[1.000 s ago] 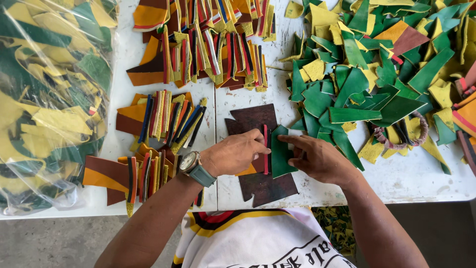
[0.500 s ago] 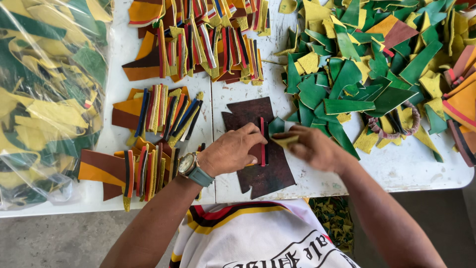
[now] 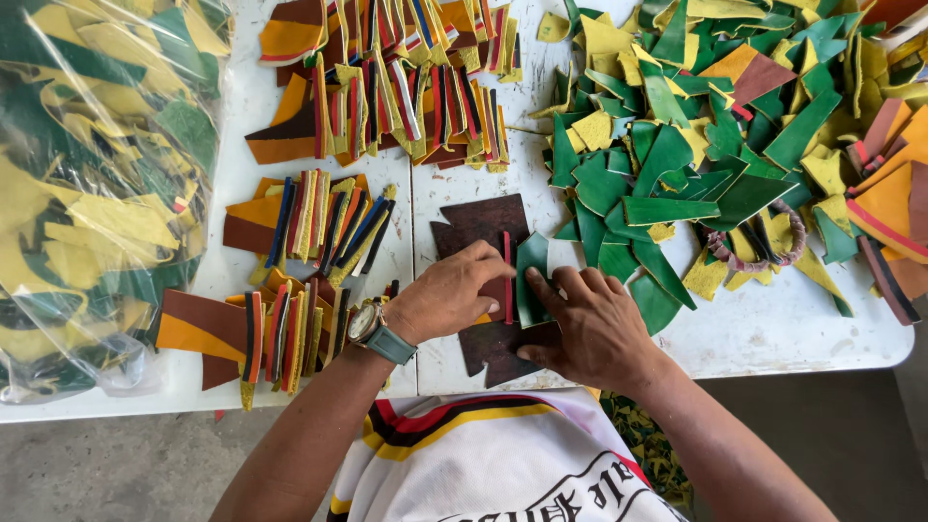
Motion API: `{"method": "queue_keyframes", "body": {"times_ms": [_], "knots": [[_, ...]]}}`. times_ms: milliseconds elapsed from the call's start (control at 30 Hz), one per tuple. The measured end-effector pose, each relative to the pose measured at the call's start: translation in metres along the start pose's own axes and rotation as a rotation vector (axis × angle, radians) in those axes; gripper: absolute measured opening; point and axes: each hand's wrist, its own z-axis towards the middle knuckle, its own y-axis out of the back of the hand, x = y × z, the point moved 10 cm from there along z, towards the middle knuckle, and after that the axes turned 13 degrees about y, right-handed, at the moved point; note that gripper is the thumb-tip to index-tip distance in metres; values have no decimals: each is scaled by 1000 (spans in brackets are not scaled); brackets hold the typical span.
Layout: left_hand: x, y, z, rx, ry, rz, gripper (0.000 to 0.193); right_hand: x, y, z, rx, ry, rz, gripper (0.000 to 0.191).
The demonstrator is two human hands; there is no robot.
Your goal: The person repeatedly picks small colored foam pieces from piles on a white table, aligns them on a dark template, and stacks the assembled units. The person handles green, yellow, red, and brown pieces by hand, occasionally shifting piles to access more pieces.
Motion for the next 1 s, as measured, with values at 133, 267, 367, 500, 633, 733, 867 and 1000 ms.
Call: {"method": "queue_keyframes", "body": {"times_ms": [133,267,367,500,633,733,867,1000], "knots": [[5,17,1,-190,59,-18,63,9,21,-1,-175,104,-8,92],[6,13,4,-245,135,33,50,13,23,-4,-327,241,-11,70],[7,10,5,-278,142,-31,40,9,18,-7,-411,263,9,53],[25,13,-1,-298,167,-523,31,-33,30,-33,-731,61,392,51],[11,11,-10,-137,-166,-1475,19,-46,23,-39,-922,70,1085,35],[-2,11,-10,-172,-233,-1543,21,-29,29,-37,-981,163,1068,32],[-6,20,-10,-241,-263,-1540,22,-13,34,-33,-990,241,1006,33],[-1,19,-12,-232,-274,-1581,22,-9,34,-31,-988,293,1035,33]]}}
